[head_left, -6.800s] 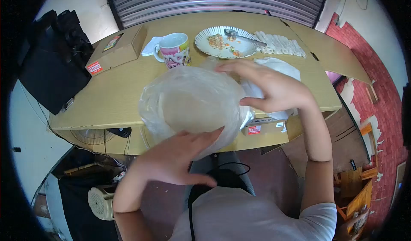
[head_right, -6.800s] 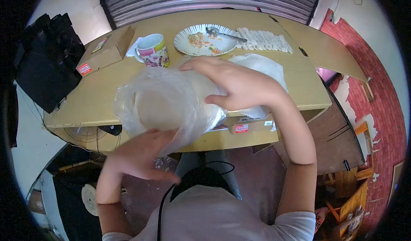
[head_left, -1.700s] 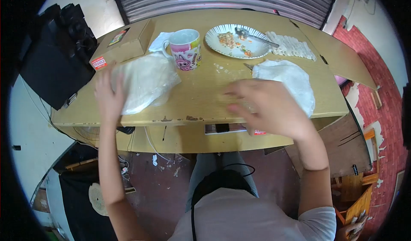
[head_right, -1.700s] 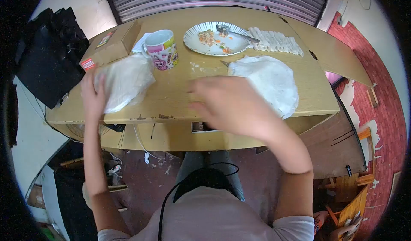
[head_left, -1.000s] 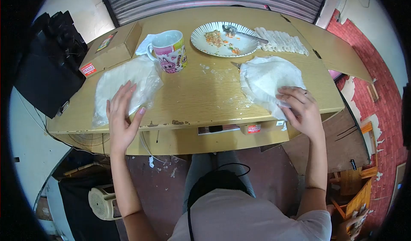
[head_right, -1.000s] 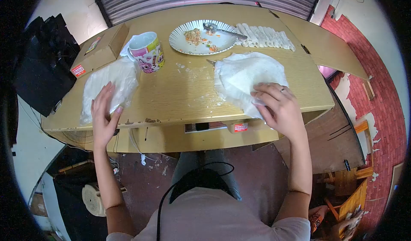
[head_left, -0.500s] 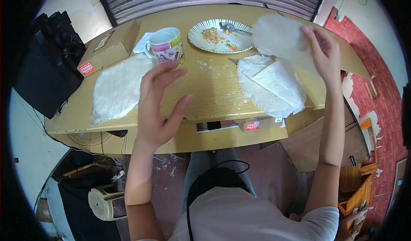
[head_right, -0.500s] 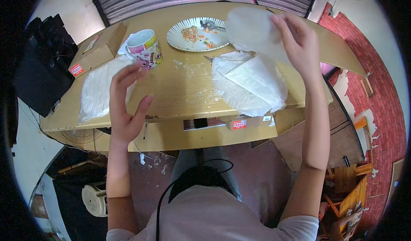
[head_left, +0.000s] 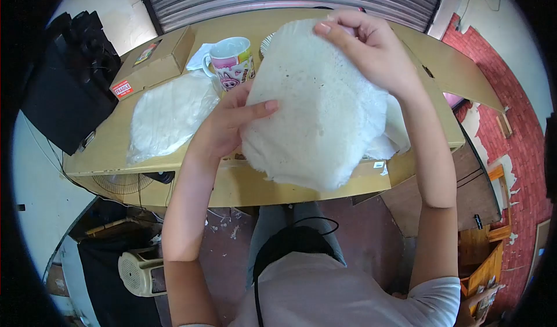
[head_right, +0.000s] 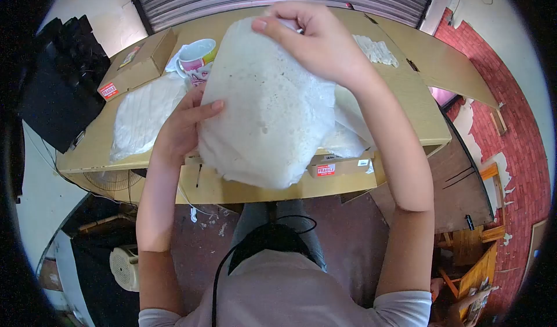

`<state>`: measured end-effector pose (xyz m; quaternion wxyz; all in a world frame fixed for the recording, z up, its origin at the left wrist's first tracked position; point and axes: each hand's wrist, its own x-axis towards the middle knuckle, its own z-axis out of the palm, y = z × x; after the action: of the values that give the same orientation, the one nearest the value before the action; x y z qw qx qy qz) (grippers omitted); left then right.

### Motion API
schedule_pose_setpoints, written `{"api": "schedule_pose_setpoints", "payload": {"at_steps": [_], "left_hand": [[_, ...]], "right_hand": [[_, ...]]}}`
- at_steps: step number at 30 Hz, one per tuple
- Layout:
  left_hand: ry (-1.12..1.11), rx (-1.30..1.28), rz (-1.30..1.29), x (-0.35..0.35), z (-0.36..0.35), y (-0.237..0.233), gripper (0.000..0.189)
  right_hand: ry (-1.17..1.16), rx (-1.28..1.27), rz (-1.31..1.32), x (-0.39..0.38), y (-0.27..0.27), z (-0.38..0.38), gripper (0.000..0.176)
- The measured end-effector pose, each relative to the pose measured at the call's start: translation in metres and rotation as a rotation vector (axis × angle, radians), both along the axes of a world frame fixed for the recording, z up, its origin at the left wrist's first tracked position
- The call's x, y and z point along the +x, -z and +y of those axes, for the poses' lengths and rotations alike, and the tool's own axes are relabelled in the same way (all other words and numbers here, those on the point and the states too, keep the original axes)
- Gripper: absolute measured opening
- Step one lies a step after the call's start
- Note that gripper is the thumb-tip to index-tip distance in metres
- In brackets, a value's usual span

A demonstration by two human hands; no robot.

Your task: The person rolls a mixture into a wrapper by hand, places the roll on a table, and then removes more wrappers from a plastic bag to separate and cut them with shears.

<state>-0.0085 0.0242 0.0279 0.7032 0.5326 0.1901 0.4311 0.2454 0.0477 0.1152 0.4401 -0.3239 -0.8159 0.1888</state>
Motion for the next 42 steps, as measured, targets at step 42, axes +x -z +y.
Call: {"api": "schedule_pose_setpoints", "payload": {"at_steps": [42], "left_hand": [[-0.488, 0.684, 0.683, -0.030, 0.008, 0.040, 0.045]], "right_hand": [[0.445, -0.741, -0.346, 0.161, 0.074, 0.001, 0.060]]}}
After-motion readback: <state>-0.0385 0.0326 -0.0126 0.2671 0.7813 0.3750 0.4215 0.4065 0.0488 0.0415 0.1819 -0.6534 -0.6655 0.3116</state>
